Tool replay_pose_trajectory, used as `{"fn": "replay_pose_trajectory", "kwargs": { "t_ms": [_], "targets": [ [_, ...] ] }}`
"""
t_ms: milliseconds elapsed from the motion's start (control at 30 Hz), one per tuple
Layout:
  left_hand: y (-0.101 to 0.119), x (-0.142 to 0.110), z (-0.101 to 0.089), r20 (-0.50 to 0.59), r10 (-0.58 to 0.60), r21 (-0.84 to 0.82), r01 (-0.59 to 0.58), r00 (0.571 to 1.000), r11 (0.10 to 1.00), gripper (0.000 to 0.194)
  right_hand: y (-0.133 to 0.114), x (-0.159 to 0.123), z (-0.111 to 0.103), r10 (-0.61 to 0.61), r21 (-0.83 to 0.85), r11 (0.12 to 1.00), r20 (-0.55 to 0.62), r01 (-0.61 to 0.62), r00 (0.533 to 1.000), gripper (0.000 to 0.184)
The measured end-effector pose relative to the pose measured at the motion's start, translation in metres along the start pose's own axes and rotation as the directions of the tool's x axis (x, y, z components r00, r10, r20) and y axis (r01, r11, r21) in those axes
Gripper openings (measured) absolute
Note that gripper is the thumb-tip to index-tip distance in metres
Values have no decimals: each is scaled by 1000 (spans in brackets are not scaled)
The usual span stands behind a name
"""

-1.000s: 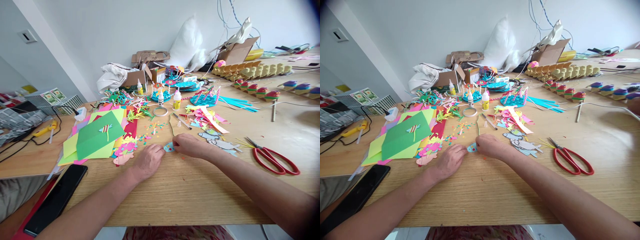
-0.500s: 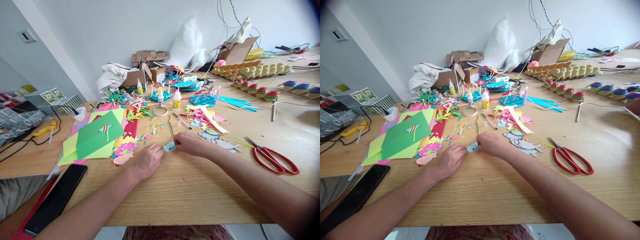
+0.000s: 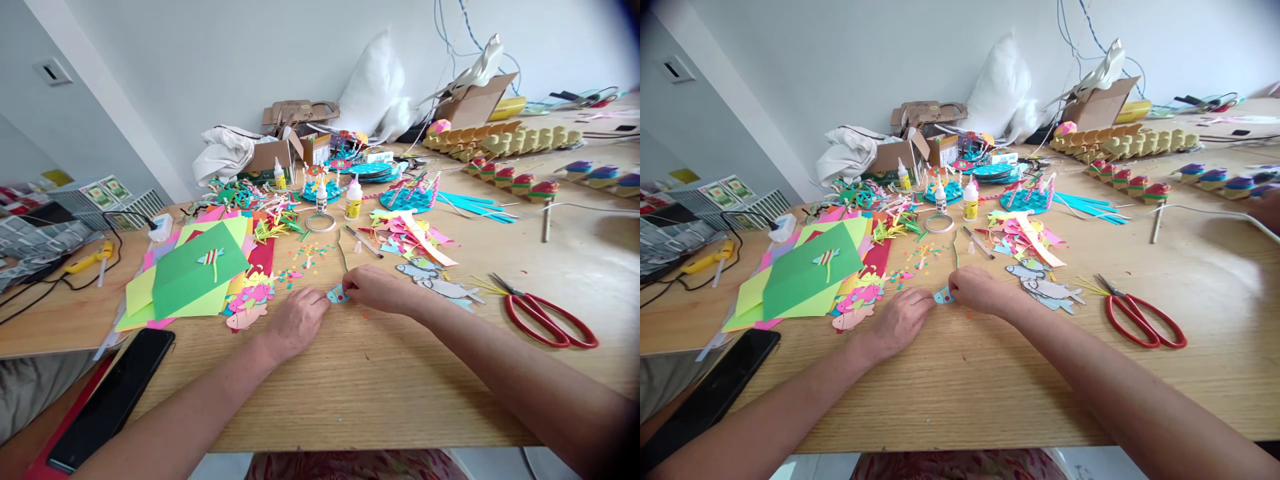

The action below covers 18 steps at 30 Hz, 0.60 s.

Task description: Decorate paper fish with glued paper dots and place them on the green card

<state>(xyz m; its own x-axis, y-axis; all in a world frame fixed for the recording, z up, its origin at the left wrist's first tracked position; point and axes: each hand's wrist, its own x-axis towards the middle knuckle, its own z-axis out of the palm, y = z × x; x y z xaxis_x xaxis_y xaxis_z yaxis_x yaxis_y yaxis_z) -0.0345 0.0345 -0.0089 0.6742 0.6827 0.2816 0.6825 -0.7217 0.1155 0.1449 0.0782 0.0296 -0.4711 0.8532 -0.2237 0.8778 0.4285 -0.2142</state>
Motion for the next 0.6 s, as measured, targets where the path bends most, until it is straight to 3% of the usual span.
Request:
{"fn": "replay_pose_trajectory", "kwargs": {
  "t_ms": [333,600],
  "targets": [
    [0,0,2,-3,3,7,-3,1000,1000,22,-4,-1,-3,38,-28,999,48,-37,998,26],
    [0,0,1,1,4,3,-4,1000,1000,22,-3,-4,-11,37,4,999,1,-37,999,26]
  ]
}}
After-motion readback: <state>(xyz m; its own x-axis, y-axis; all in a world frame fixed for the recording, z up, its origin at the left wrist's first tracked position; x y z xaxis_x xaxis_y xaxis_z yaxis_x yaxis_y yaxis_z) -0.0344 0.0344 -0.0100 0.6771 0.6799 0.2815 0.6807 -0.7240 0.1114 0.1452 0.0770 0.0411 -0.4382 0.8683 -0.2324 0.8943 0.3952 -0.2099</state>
